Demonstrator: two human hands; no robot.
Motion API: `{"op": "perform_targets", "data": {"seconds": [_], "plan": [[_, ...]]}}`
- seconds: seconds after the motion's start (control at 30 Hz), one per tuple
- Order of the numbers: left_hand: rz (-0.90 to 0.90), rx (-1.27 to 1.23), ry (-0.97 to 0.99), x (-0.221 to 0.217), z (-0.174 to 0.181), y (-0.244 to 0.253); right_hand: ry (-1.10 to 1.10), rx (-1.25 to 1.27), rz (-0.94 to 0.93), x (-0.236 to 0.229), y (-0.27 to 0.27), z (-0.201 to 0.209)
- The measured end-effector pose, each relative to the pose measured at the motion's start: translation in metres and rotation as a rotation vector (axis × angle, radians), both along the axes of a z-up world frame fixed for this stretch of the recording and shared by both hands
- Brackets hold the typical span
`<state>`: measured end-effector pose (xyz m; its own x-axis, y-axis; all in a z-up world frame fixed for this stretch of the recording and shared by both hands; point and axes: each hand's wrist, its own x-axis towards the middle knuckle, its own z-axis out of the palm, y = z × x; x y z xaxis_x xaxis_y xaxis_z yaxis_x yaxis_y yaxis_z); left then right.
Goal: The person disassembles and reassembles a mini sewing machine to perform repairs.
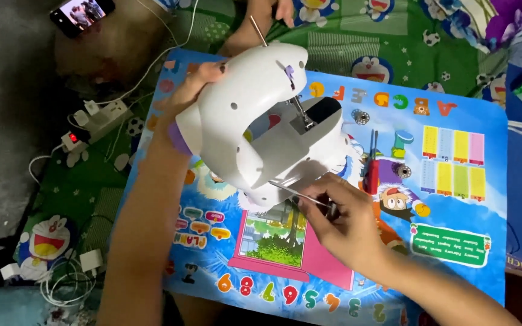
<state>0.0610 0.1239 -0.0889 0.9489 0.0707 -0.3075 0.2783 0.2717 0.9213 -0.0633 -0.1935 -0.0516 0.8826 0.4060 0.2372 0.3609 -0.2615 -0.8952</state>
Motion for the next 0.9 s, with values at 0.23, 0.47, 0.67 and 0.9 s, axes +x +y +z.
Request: {"op": "perform_targets", "data": {"seconds": [0.23, 0.47, 0.67, 0.9], "plan": [[0.024, -0.13, 0.002, -0.047, 0.076, -0.054, -0.04, -0.01, 0.006, 0.002, 0.008, 0.013], [-0.107, -0.194, -0.108, -0.047, 0.069, -0.052, -0.043, 0.054, 0.029, 0.006, 0.021, 0.016], [-0.243, -0.242, -0.157, -0.037, 0.058, -0.045, -0.081, 0.057, 0.001, 0.008, 0.032, 0.016], [-0.155, -0.073, -0.1, -0.017, 0.035, -0.036, -0.161, 0.036, -0.031, 0.006, 0.042, 0.023]]}}
